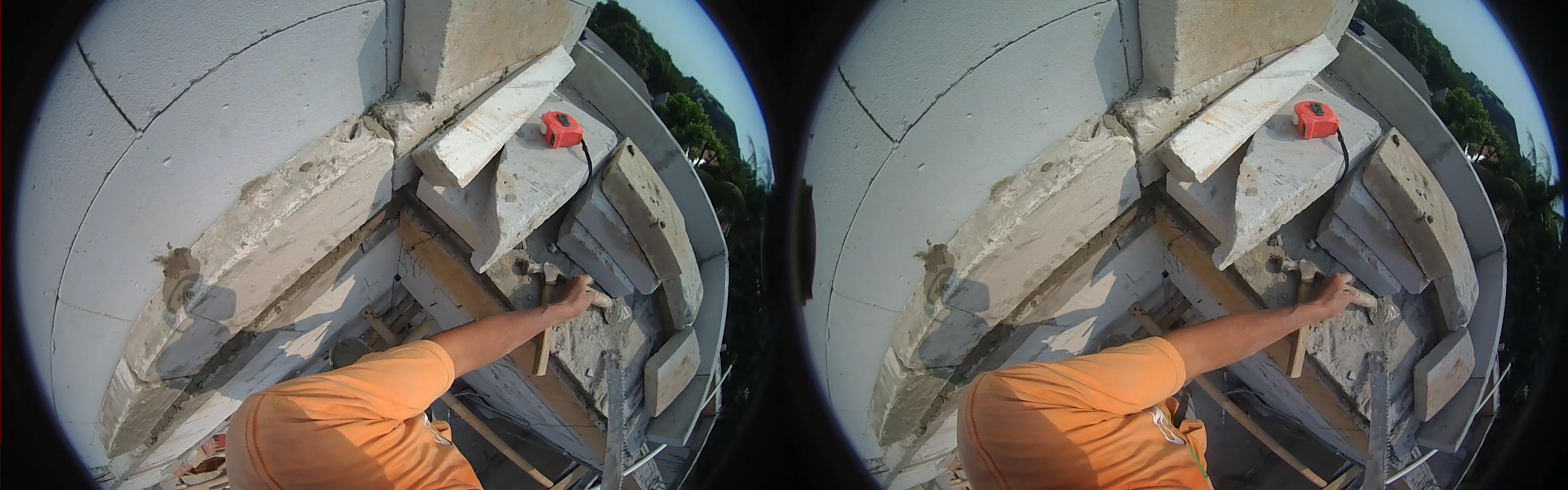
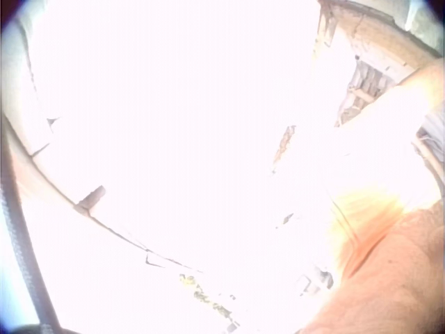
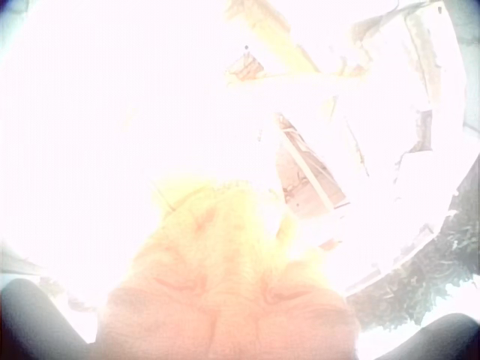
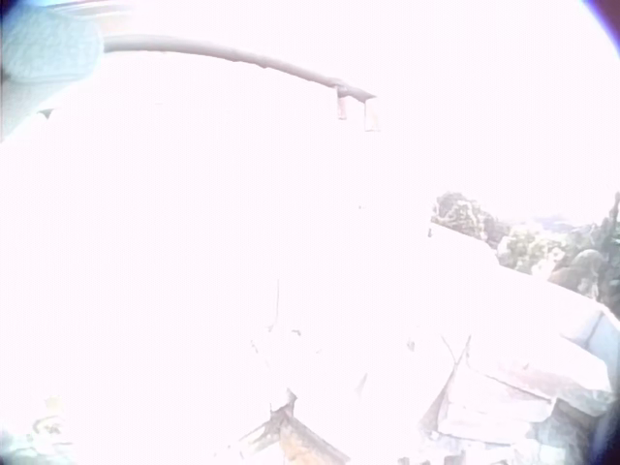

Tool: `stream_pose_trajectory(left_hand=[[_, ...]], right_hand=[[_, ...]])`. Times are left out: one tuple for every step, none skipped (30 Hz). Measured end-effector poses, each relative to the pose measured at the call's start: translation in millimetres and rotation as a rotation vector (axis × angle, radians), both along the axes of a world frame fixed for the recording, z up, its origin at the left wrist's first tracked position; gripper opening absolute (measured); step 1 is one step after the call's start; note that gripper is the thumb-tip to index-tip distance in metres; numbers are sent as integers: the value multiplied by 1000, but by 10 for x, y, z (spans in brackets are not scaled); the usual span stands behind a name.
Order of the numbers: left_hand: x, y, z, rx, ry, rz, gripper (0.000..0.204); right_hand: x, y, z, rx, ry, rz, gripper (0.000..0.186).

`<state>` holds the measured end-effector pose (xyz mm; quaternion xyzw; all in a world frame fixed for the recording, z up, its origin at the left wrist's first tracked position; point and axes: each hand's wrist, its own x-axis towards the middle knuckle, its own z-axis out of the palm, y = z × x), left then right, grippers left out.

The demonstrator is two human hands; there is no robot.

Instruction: The person positions concrete blocks on a wall, taps them into place using a hammer, applies mortar using a trowel, and cuts a block using a hand saw.

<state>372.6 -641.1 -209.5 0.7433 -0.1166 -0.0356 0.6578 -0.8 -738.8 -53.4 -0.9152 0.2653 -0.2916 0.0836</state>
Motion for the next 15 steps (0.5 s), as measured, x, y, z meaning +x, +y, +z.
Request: stream_pose_trajectory(left_hand=[[-61, -1, 65, -6, 5, -18, 54], [-150, 52, 194, 100, -29, -73, 50], [-205, 92, 319, 204, -71, -118, 47], [-205, 130, 326, 198, -77, -107, 47], [-185, 167, 238, 223, -162, -47, 41], [-151, 188, 164, 249, -246, 13, 35], [-152, 219, 229, 241, -247, 11, 35], [-164, 299, 326, 320, -235, -81, 34], [-190, 362, 429, 398, -223, -173, 33], [-195, 395, 451, 397, -224, -163, 33], [-209, 422, 472, 415, -253, -160, 32], [-225, 445, 492, 434, -281, -155, 32], [-234, 463, 452, 436, -279, -141, 32], [-242, 486, 411, 406, -316, -122, 36], [-236, 518, 372, 376, -353, -100, 42]], right_hand=[[-2, 6, -6, 24, -9, -13, 26], [-19, 12, -11, 45, -20, -33, 26], [-26, 25, 9, 70, -36, -43, 26], [8, 59, 30, 95, -54, -25, 26], [59, 94, 50, 121, -71, 2, 26], [121, 137, 59, 145, -90, 25, 26], [143, 149, 65, 169, -100, 27, 26], [154, 160, 77, 200, -119, 30, 26], [179, 172, 71, 229, -133, 29, 26], [212, 205, 67, 264, -153, 44, 26], [240, 228, 75, 294, -169, 52, 26], [275, 240, 92, 325, -186, 68, 26], [316, 276, 97, 361, -206, 82, 26], [368, 312, 94, 396, -224, 101, 27], [405, 348, 94, 430, -241, 123, 27]])
